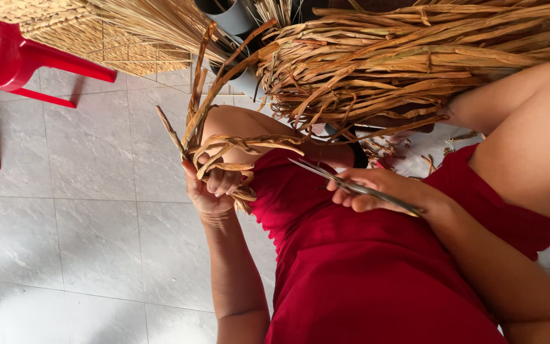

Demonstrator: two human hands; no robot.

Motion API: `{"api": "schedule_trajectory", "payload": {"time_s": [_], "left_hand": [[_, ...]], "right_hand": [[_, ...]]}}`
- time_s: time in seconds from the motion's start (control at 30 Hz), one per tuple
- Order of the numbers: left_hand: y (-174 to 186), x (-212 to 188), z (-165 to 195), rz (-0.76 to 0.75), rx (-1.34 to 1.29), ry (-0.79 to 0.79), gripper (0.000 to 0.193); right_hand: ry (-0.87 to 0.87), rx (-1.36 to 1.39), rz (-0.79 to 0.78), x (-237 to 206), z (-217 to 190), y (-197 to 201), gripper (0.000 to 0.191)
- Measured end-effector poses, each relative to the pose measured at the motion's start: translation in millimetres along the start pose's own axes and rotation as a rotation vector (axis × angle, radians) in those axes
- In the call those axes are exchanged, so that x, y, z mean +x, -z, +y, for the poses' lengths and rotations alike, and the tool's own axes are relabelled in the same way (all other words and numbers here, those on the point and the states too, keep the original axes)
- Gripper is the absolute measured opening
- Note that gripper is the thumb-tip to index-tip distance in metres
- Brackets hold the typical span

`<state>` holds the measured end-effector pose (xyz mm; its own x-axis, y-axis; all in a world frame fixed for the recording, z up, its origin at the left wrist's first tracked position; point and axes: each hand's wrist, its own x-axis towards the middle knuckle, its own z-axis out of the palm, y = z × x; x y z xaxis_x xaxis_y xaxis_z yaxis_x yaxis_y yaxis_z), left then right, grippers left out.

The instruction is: The person sits on the floor trimming dried palm leaves with scissors, cutting strips off bundles of leaves and setting trimmed pieces aside while working through the pile.

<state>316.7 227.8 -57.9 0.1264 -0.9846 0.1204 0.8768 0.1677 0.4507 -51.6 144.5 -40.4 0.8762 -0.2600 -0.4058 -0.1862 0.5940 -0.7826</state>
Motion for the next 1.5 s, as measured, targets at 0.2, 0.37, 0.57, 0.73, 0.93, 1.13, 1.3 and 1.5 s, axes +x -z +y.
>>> {"api": "schedule_trajectory", "payload": {"time_s": [0.2,0.37,0.57,0.73,0.93,1.13,1.3,1.5], "left_hand": [[7,-8,2,-0.028,-0.013,0.014,0.052],[11,-9,2,-0.007,-0.042,0.037,0.050],[7,-4,1,-0.036,0.001,0.040,0.049],[5,-4,3,-0.028,0.002,0.048,0.049],[5,-1,3,-0.029,-0.016,0.044,0.050],[2,-1,1,-0.022,-0.004,0.046,0.050],[-4,-2,1,0.008,0.023,0.043,0.050],[-14,6,-7,0.038,0.085,0.065,0.049]], "right_hand": [[0.289,0.160,0.160,21,-14,-16,0.064],[0.611,-0.125,0.484,21,-24,-17,0.069],[0.847,-0.353,0.708,12,-29,-14,0.066],[0.817,-0.365,0.839,1,-31,-4,0.068],[0.935,-0.429,0.886,-9,-31,3,0.064],[0.940,-0.417,0.882,-19,-23,2,0.061],[0.868,-0.364,0.844,-39,-4,-8,0.050],[0.716,-0.265,0.919,-54,25,-21,0.050]]}}
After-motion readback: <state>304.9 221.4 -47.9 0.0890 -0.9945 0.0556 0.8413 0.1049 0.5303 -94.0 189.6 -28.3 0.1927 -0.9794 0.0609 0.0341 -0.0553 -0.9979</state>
